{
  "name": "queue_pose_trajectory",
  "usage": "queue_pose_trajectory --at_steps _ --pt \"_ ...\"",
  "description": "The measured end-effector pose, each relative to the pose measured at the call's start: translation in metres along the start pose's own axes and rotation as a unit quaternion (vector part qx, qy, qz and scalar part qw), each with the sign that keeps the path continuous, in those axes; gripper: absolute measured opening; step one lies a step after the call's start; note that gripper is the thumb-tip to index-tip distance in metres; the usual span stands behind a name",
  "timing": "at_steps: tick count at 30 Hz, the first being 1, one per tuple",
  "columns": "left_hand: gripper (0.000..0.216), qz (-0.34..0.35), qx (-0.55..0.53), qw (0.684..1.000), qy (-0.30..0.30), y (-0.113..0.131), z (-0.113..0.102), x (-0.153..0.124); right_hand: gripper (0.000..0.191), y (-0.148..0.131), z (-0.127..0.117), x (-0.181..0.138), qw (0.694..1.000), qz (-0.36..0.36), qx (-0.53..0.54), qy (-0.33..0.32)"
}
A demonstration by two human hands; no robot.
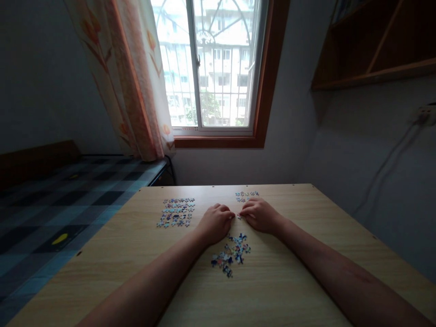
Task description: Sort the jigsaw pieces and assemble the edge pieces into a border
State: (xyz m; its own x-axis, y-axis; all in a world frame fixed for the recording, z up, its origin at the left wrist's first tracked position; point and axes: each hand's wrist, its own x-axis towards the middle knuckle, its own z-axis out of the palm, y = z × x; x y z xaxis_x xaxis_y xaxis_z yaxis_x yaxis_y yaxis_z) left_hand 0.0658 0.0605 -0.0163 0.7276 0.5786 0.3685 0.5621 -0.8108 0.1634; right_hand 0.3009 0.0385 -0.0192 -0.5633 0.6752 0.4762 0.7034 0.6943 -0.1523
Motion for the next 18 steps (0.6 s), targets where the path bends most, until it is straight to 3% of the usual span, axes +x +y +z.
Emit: queue_pose_trajectory --at_steps 8,12,18 --pt "0.028 0.0 0.0 1.0 0.003 0.0015 -0.0011 -0.0004 0.028 0.0085 0.0024 -0.0034 0.987 0.112 -0.117 -0.001" --pt "0.028 0.003 0.001 1.0 0.007 0.0008 -0.0007 -0.0004 0.039 0.0084 0.004 -0.0045 0.988 0.112 -0.109 0.012" --pt "0.029 0.003 0.001 1.0 0.004 0.0006 -0.0008 -0.001 0.031 0.0092 0.009 -0.0051 0.989 0.105 -0.1 -0.021"
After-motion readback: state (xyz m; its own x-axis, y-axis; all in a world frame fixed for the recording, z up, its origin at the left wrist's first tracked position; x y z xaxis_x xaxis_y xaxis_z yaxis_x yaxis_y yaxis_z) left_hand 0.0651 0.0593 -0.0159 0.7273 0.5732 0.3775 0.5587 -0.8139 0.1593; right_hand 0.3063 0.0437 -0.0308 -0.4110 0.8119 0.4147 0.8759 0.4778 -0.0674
